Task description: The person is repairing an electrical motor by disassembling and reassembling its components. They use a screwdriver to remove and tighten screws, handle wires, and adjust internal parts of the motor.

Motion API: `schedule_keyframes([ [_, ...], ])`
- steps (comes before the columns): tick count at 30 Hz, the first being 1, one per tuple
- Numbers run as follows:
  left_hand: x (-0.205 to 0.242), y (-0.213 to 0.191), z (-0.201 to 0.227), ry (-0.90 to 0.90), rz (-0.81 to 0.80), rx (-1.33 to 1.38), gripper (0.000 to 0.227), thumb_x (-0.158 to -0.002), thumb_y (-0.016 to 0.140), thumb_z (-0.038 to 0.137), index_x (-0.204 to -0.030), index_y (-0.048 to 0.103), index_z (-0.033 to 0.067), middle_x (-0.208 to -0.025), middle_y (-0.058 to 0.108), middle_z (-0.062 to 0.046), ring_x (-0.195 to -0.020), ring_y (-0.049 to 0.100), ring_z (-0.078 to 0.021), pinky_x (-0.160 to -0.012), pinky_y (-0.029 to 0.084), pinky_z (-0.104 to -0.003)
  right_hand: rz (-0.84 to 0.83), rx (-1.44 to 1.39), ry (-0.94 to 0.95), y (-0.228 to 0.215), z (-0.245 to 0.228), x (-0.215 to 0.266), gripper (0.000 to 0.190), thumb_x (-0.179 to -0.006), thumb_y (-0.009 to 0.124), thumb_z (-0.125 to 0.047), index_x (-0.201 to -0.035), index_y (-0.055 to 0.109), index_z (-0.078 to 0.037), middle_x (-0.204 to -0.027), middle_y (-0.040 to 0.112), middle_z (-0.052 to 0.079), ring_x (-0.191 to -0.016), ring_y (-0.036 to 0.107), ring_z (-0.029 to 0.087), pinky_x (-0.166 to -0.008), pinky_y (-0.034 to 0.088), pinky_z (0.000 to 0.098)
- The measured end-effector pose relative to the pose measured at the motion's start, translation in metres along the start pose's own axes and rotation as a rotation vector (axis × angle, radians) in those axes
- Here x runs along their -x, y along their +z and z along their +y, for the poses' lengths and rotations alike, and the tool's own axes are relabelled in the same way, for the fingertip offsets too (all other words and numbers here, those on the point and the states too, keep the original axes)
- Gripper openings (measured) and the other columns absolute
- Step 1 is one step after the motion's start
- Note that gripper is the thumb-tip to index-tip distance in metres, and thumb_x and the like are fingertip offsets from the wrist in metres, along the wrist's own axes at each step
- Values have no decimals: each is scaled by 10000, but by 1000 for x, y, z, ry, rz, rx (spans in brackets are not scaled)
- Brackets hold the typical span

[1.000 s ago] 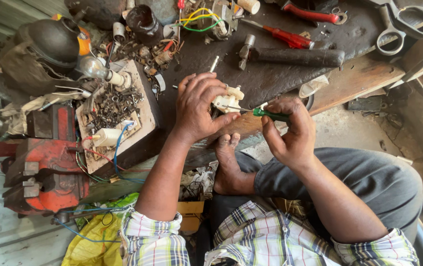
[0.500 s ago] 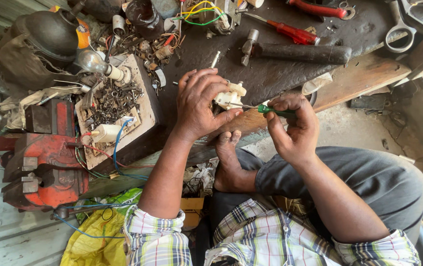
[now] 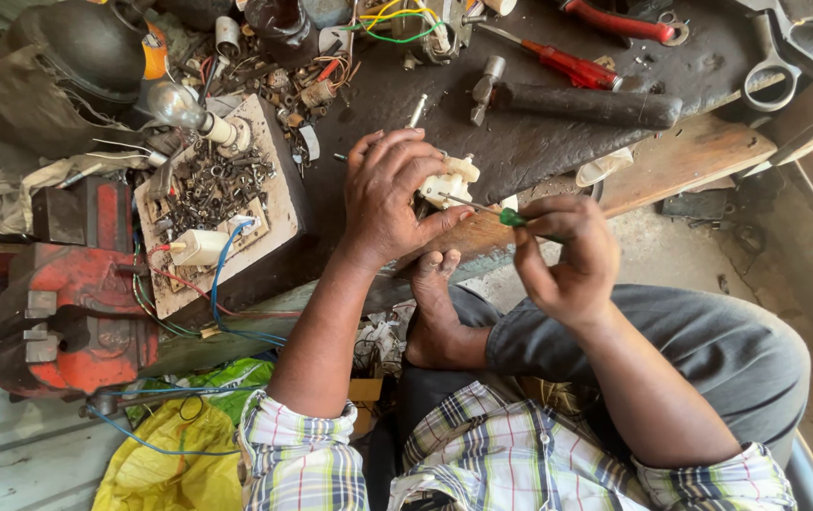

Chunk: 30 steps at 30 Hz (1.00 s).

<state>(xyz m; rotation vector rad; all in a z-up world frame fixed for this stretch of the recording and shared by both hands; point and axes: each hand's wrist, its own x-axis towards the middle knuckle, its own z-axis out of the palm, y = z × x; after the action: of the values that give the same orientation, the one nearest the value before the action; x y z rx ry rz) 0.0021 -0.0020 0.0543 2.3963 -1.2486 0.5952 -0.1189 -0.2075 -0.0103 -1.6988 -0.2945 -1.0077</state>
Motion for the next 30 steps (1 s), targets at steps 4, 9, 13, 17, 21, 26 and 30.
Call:
schedule_keyframes([
  [4,3,-1,1,2,12,11,540,-794,889,560,-1117,681,180,-1189,653,10,-1329,556,-250,-1184,322,-509,-21,18,39,5,-10,-3,195,-900,716,112,-989,578,8,-1076,680,170,-962,708,231,-796,597,302],
  [9,3,-1,1,5,8,10,543,-793,878,561,-1136,688,186,-1192,652,10,-1329,554,-253,-1181,322,-513,-88,35,7,3,-15,-8,212,-863,711,116,-997,597,-2,-1093,688,169,-983,728,246,-822,602,325],
  [13,2,-1,-2,13,9,21,562,-796,871,582,-1134,684,174,-1194,653,4,-1327,555,-258,-1176,328,-511,-113,87,-17,2,-19,-11,236,-818,734,119,-973,629,-24,-1096,705,146,-994,720,274,-843,586,357],
  [17,1,-1,-1,12,11,23,563,-795,865,592,-1130,689,175,-1191,657,4,-1325,557,-257,-1178,329,-510,-140,103,-25,1,-22,-16,233,-806,740,110,-958,639,-34,-1099,710,130,-985,720,273,-841,585,352],
  [21,0,-1,0,11,3,21,566,-803,852,608,-1123,693,169,-1183,658,-1,-1319,558,-261,-1173,326,-513,-196,107,-20,-5,-27,-25,239,-812,743,97,-961,645,-61,-1102,709,121,-975,721,263,-822,586,344],
  [26,-2,1,-2,-16,-34,12,558,-823,822,646,-1095,699,175,-1178,669,5,-1325,570,-250,-1173,328,-512,-282,290,-138,-16,-37,-47,345,-795,794,-49,-1093,630,7,-1057,694,159,-911,692,314,-766,566,399],
  [30,-2,5,-4,-7,-24,-25,583,-834,789,686,-1090,713,168,-1187,670,-32,-1306,567,-259,-1152,314,-520,-355,579,18,-15,-38,-47,310,-927,841,-210,-1135,698,-31,-883,689,107,-739,683,267,-633,530,387],
])
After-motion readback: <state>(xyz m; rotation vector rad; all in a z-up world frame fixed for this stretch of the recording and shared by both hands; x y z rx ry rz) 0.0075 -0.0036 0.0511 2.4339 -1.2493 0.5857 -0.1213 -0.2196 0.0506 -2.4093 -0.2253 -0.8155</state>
